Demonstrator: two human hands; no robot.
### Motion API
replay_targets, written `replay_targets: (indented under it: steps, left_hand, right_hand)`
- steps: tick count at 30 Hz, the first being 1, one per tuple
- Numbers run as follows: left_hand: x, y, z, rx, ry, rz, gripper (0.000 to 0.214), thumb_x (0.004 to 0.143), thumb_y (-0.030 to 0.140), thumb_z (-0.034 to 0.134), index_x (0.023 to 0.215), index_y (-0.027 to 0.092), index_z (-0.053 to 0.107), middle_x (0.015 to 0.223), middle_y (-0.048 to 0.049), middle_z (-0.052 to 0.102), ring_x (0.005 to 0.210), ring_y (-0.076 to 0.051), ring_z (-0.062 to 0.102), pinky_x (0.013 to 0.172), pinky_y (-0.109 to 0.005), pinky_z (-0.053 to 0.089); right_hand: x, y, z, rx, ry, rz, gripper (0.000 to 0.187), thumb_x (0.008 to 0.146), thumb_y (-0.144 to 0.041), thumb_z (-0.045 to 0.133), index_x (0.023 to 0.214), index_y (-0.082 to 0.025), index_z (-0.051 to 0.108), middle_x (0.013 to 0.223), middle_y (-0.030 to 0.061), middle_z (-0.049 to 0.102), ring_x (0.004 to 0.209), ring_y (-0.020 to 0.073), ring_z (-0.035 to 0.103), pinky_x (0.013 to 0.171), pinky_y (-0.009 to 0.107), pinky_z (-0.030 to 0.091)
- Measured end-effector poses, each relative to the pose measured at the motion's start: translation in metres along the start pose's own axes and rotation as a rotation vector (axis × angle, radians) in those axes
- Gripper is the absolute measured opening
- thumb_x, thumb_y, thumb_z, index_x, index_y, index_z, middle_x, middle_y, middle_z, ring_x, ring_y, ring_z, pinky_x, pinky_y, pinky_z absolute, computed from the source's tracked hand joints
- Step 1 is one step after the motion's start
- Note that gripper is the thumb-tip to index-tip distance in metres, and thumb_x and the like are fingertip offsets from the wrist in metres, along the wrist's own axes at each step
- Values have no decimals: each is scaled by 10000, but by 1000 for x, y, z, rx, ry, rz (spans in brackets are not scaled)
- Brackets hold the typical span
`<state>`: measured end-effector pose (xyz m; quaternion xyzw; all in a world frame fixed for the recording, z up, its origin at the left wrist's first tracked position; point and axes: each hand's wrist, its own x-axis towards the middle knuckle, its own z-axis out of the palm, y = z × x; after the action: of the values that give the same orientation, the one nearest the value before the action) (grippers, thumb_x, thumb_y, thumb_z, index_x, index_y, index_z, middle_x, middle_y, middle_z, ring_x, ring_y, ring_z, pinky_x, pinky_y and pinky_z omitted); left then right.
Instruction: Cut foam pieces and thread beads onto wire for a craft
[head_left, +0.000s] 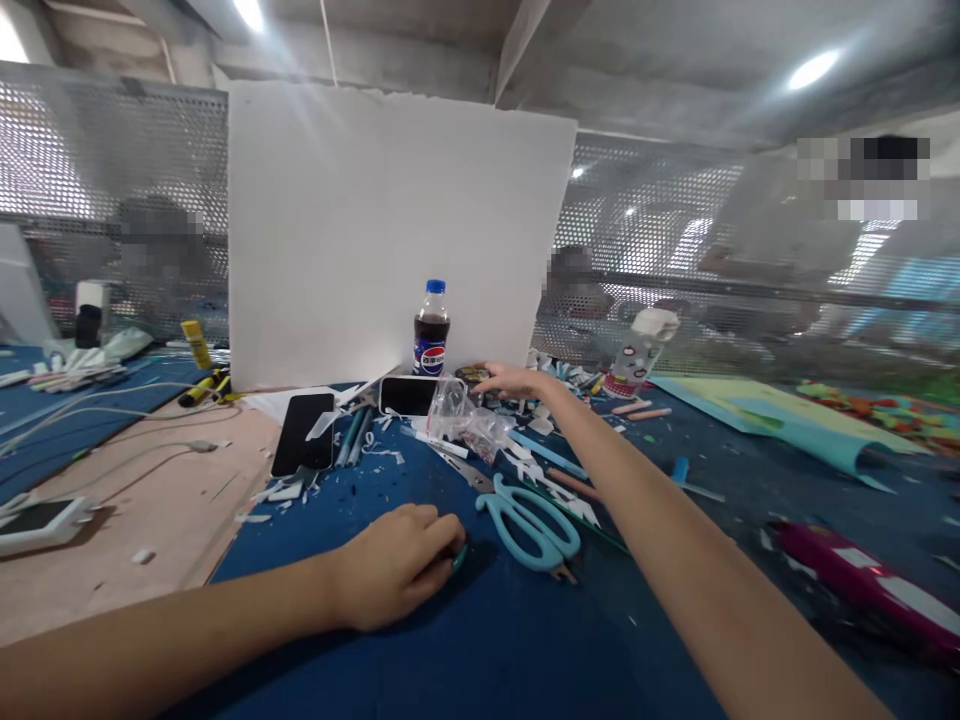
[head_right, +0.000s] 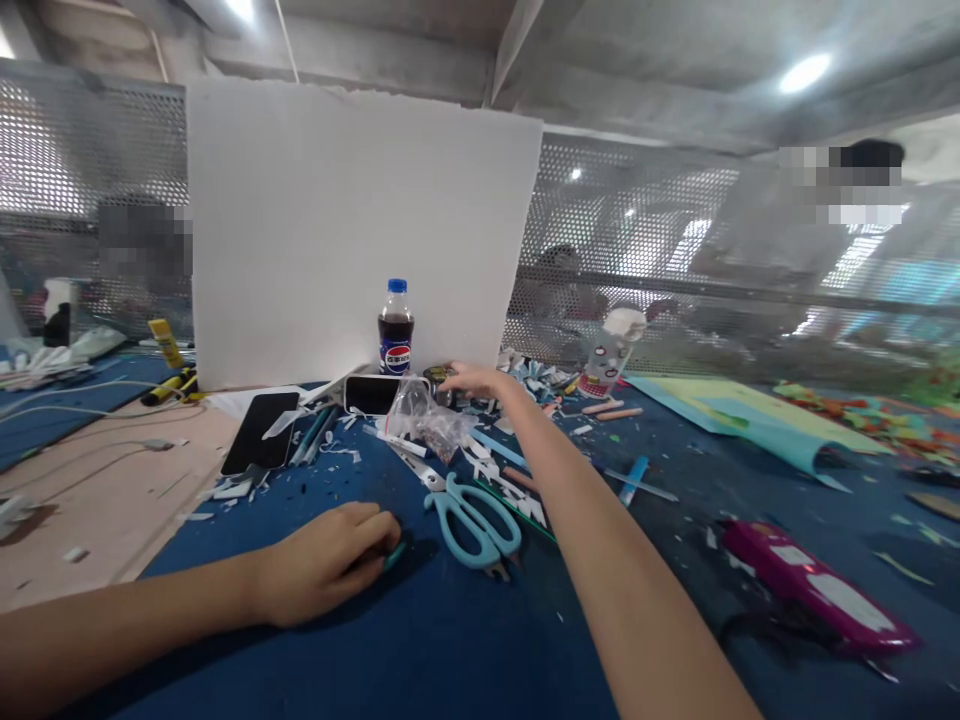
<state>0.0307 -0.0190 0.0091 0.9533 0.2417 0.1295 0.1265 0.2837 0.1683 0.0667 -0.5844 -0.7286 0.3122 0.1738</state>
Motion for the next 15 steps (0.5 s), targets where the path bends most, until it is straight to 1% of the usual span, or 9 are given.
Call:
replay_targets:
  steps: [2,3,5,7,8,10,12,14,15]
  left_hand:
    - [1,0,0,-14,-6,-2,91,840,145,389,901,205,421,822,-26,560,718,-158,514,681,-265,423]
    - [1,1,0,-22,-5,-2,88,841,146,389,899,203,423,824,-28,561,720,-157,515,683,-264,423]
    - [1,2,0,-36,-6,-8,86,840,147,392,897,200,428,828,-30,563,724,-158,514,685,-264,423]
    - [1,3,-1,-47,-10,-21,87,839,149,393,898,197,436,827,-32,562,717,-158,509,679,-268,418]
    - [1,3,-2,-59,-13,-25,85,844,155,389,900,194,440,829,-33,561,715,-157,506,677,-271,415]
    - [1,3,-4,-116,-3,-23,89,869,186,367,898,188,451,830,-36,556,717,-154,500,679,-275,408]
    - [0,2,-7,-238,20,-43,153,904,241,325,870,181,462,800,-27,543,700,-142,490,668,-268,399]
    - [0,0,-8,-412,56,-125,228,924,292,292,835,175,466,735,-4,518,649,-123,468,630,-254,386]
    - [1,-1,-8,-504,89,-186,245,928,310,287,834,173,467,710,6,504,627,-116,455,612,-250,378]
  right_hand:
    - [6,2,2,25,64,-6,512,701,-260,703,1179,-196,531,1227,106,547,1068,241,540,872,363,455]
    - [10,3,5,40,113,-6,454,729,-264,684,1152,-176,543,1188,101,561,1042,236,548,872,379,455]
    - [16,7,14,93,224,-7,338,843,-302,559,1144,-152,528,1155,89,551,993,210,562,832,405,475]
    - [18,11,22,178,328,1,319,878,-311,504,1153,-149,514,1147,85,543,969,196,568,804,404,489]
    - [16,12,24,230,376,8,322,878,-312,506,1156,-149,511,1147,85,543,965,195,569,800,403,491]
    - [8,15,25,348,462,19,327,874,-312,512,1159,-150,511,1150,87,543,968,196,569,802,403,489]
    - [-5,13,20,477,527,16,317,868,-305,521,1146,-151,517,1137,85,550,960,192,571,799,394,491]
    - [-22,5,12,615,560,-8,291,806,-244,605,1072,-148,533,1039,75,589,926,182,584,792,351,500]
    - [-32,-1,10,685,565,-26,257,793,-217,612,1031,-153,537,991,66,601,908,174,590,783,331,506]
